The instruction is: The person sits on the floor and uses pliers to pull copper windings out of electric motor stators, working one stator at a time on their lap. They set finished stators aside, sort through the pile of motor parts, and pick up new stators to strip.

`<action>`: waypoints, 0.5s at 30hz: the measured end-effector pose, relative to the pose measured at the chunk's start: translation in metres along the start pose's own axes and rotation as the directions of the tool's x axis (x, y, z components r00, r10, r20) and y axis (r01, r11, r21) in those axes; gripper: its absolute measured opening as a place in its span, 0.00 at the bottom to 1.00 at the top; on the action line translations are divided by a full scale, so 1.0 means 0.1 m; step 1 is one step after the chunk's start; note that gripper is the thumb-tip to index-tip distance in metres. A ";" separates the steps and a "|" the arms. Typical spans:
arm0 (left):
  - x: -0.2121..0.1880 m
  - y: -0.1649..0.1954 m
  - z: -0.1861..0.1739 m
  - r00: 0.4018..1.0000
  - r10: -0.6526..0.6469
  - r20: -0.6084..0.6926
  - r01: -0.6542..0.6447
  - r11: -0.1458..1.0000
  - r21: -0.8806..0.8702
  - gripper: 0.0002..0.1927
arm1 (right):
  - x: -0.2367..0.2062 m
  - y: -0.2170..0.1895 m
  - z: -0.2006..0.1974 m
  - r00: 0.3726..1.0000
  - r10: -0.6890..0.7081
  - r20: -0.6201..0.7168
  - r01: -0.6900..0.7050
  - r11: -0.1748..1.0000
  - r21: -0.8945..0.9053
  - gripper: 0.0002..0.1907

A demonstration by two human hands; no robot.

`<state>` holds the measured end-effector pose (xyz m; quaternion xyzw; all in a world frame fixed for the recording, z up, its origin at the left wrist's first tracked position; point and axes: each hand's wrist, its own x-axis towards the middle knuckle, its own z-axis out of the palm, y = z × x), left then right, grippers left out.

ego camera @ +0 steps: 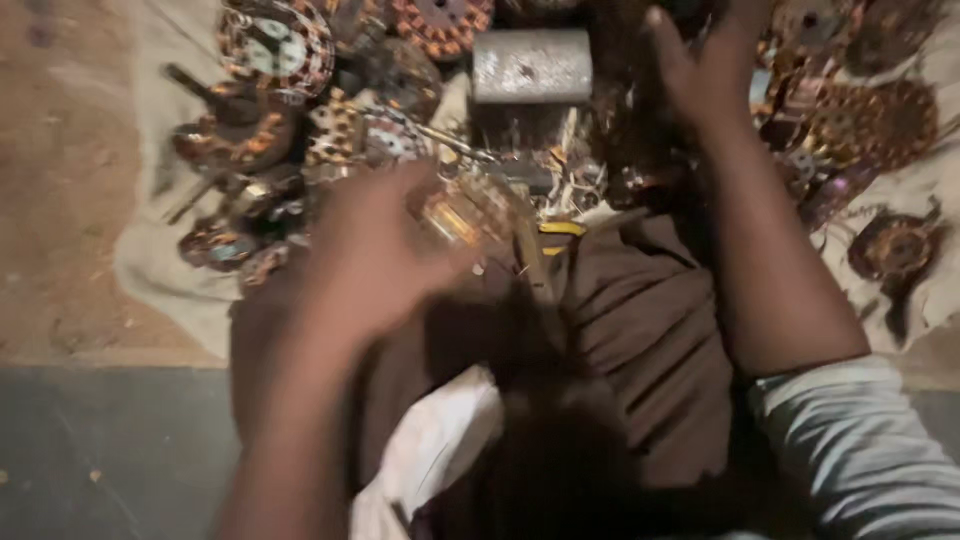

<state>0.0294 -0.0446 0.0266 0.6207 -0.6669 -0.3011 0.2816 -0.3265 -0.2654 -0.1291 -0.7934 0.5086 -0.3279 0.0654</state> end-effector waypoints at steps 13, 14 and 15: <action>-0.87 0.64 1.21 0.977 -0.182 0.114 -0.025 -0.623 -0.781 0.29 | -0.86 -1.93 -0.31 0.428 0.145 0.892 0.097 0.974 -0.205 0.29; -0.93 0.62 1.19 0.978 -0.175 0.114 -0.033 -0.665 -0.746 0.29 | -0.88 -1.94 -0.30 0.396 0.193 0.898 0.135 0.955 -0.265 0.29; -0.99 0.59 1.16 0.976 -0.194 0.097 -0.054 -0.649 -0.759 0.28 | -0.91 -1.95 -0.30 0.370 0.233 0.900 0.160 0.938 -0.308 0.28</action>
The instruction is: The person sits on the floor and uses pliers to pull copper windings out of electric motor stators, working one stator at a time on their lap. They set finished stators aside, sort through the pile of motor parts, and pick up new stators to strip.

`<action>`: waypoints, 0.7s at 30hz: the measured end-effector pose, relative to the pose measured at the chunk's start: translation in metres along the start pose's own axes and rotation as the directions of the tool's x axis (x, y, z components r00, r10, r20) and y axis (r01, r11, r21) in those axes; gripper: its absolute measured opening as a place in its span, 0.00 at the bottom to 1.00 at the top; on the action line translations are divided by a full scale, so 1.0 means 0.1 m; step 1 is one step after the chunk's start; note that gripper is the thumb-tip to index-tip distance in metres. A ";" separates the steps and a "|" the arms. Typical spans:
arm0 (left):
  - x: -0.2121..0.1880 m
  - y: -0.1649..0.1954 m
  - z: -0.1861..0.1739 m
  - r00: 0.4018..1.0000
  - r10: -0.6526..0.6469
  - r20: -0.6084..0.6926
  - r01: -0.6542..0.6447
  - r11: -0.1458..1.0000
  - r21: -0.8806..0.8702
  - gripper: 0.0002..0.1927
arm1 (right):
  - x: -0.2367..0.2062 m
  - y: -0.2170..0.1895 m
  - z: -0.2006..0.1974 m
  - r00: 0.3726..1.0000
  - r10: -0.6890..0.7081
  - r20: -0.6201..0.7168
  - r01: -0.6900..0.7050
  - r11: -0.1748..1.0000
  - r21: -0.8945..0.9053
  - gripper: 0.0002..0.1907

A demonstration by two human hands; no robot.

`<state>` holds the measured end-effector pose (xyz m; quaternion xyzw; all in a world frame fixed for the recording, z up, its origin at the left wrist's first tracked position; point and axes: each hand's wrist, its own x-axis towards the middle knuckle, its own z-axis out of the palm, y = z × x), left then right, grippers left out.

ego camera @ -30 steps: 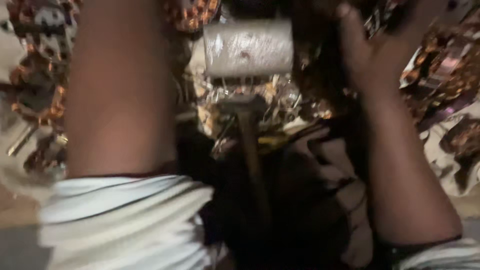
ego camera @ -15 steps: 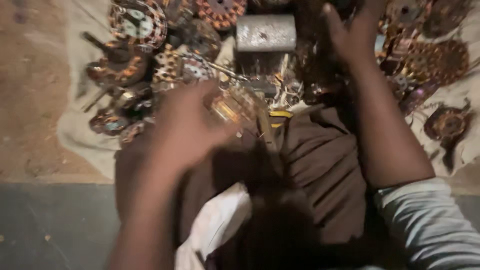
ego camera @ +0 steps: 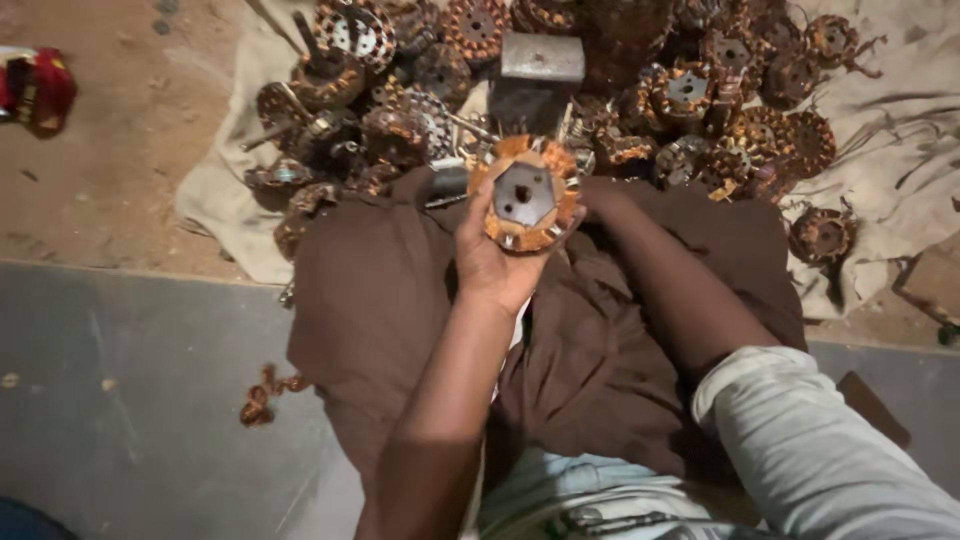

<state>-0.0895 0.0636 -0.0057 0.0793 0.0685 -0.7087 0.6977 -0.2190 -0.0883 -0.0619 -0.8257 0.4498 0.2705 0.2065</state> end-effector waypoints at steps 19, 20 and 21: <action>-0.82 0.13 -0.12 0.995 0.019 -0.102 -0.001 0.985 0.175 0.33 | -0.72 0.55 -0.01 0.841 0.337 -0.424 0.348 0.263 0.900 0.21; -0.79 0.15 0.00 0.995 -0.020 -0.099 0.034 0.989 0.143 0.33 | -0.79 0.53 -0.01 0.819 0.342 -0.460 0.519 -0.102 0.848 0.24; -0.74 0.19 0.14 0.998 -0.061 0.010 0.059 0.988 0.143 0.34 | -0.84 0.49 -0.03 0.785 0.359 -0.504 0.573 -0.113 0.812 0.22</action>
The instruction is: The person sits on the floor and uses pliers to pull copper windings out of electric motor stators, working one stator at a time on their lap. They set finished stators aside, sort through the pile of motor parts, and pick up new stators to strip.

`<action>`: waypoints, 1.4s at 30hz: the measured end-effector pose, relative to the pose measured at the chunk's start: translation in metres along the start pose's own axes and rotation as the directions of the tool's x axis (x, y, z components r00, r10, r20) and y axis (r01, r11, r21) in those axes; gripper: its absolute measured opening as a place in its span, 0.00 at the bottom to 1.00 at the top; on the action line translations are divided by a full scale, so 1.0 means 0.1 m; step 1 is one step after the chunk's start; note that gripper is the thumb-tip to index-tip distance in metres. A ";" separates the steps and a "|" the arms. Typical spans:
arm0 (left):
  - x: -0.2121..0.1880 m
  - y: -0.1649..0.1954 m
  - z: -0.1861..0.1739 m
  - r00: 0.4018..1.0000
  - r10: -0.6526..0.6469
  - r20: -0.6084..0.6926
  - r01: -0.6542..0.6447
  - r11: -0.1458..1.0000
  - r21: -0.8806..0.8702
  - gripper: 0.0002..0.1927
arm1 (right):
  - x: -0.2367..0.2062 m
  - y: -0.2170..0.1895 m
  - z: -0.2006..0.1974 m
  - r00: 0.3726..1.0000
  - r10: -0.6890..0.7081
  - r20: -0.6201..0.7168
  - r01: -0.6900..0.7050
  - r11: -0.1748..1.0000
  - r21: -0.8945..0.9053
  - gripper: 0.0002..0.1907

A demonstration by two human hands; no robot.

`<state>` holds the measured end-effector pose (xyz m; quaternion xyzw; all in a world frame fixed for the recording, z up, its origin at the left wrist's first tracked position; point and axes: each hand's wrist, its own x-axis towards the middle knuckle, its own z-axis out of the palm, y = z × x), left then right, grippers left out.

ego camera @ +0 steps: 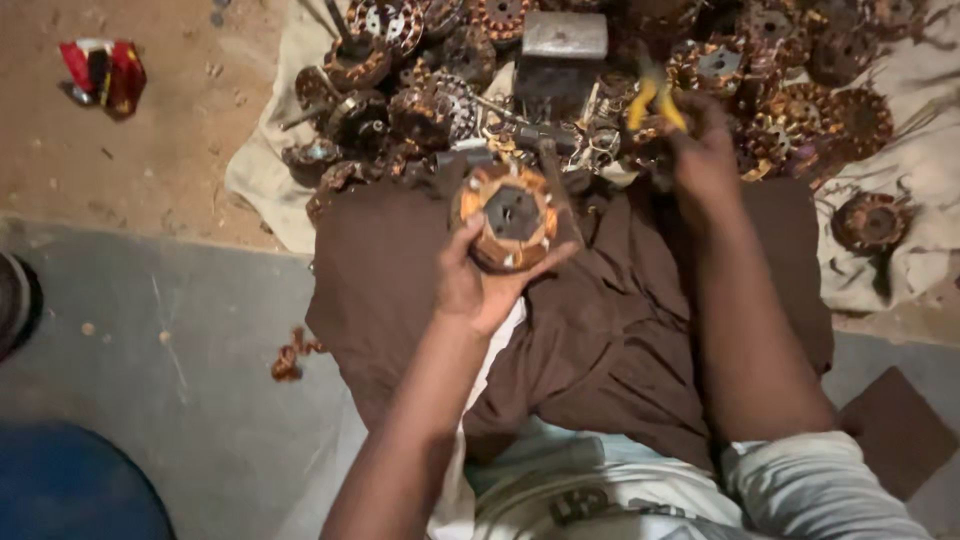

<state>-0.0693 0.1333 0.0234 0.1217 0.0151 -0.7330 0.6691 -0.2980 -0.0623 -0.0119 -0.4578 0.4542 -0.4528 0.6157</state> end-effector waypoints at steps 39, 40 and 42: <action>1.00 0.08 -0.16 0.951 0.293 0.103 -0.307 0.937 0.167 0.40 | 0.12 0.24 0.12 0.969 -0.111 0.221 0.137 0.985 -0.106 0.21; 1.02 0.09 -0.20 0.950 0.308 0.049 -0.311 0.932 0.188 0.38 | 0.09 0.20 0.15 0.950 -0.051 0.307 0.010 0.991 0.133 0.25; 1.06 0.10 -0.24 0.948 0.318 -0.022 -0.309 0.934 0.180 0.35 | 0.03 0.11 0.23 0.887 0.018 0.462 -0.221 0.894 0.391 0.28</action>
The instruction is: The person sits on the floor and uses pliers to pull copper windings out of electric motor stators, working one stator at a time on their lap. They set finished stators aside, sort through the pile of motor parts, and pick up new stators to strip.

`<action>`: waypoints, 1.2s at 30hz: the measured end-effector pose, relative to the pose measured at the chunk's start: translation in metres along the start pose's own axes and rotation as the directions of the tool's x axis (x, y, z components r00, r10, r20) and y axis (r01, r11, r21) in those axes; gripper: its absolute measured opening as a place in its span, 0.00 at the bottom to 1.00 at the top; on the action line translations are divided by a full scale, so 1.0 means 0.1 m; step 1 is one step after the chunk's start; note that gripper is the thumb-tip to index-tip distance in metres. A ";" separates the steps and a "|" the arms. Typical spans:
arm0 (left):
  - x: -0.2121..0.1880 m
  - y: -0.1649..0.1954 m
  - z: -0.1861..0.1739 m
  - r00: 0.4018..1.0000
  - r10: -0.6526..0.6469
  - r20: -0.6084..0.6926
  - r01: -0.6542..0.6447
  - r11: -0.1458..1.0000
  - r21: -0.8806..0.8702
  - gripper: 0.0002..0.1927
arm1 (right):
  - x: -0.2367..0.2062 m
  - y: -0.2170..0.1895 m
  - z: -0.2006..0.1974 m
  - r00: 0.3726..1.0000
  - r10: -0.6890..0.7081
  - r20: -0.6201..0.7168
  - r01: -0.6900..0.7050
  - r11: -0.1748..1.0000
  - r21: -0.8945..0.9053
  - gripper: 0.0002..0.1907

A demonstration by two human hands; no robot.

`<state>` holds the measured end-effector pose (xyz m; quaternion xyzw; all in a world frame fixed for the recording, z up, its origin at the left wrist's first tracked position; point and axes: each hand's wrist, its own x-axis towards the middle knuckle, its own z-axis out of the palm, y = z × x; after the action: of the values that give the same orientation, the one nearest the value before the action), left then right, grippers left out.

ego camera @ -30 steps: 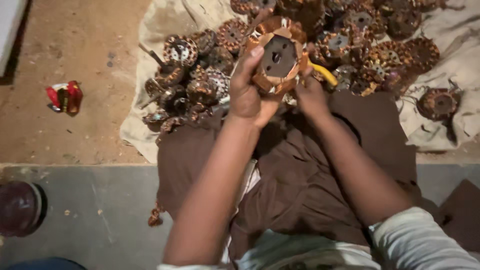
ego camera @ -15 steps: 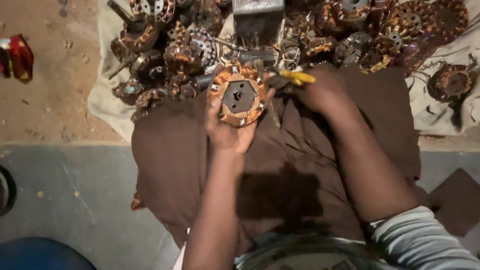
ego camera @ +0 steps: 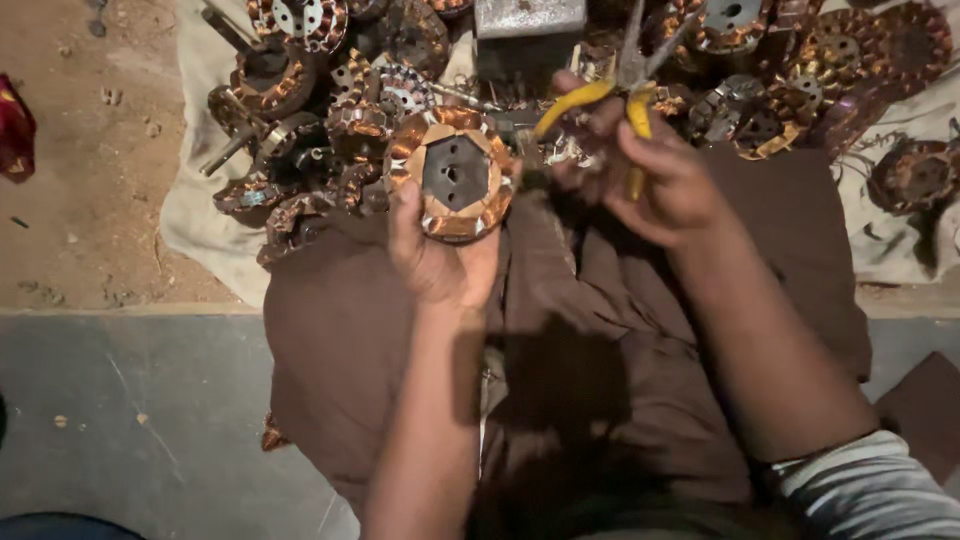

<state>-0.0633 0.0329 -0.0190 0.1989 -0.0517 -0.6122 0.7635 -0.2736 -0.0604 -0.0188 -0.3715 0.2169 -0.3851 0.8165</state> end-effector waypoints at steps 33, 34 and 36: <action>0.04 0.03 0.15 0.962 0.234 0.139 -0.259 0.944 0.203 0.36 | -0.10 0.10 0.32 0.861 -0.441 0.252 0.174 -0.210 -0.962 0.16; 0.03 0.03 0.16 0.963 0.233 0.133 -0.256 0.946 0.200 0.37 | -0.10 0.15 0.30 0.860 -0.448 0.244 0.189 -0.166 -0.968 0.15; 0.01 0.03 0.19 0.967 0.213 0.138 -0.234 0.960 0.153 0.38 | -0.09 0.28 0.30 0.898 -0.430 0.095 0.137 0.067 -0.988 0.14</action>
<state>-0.0668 0.0278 -0.0007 0.2183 -0.1710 -0.5262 0.8039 -0.2470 -0.0282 -0.0214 -0.8016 0.4270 -0.3380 0.2465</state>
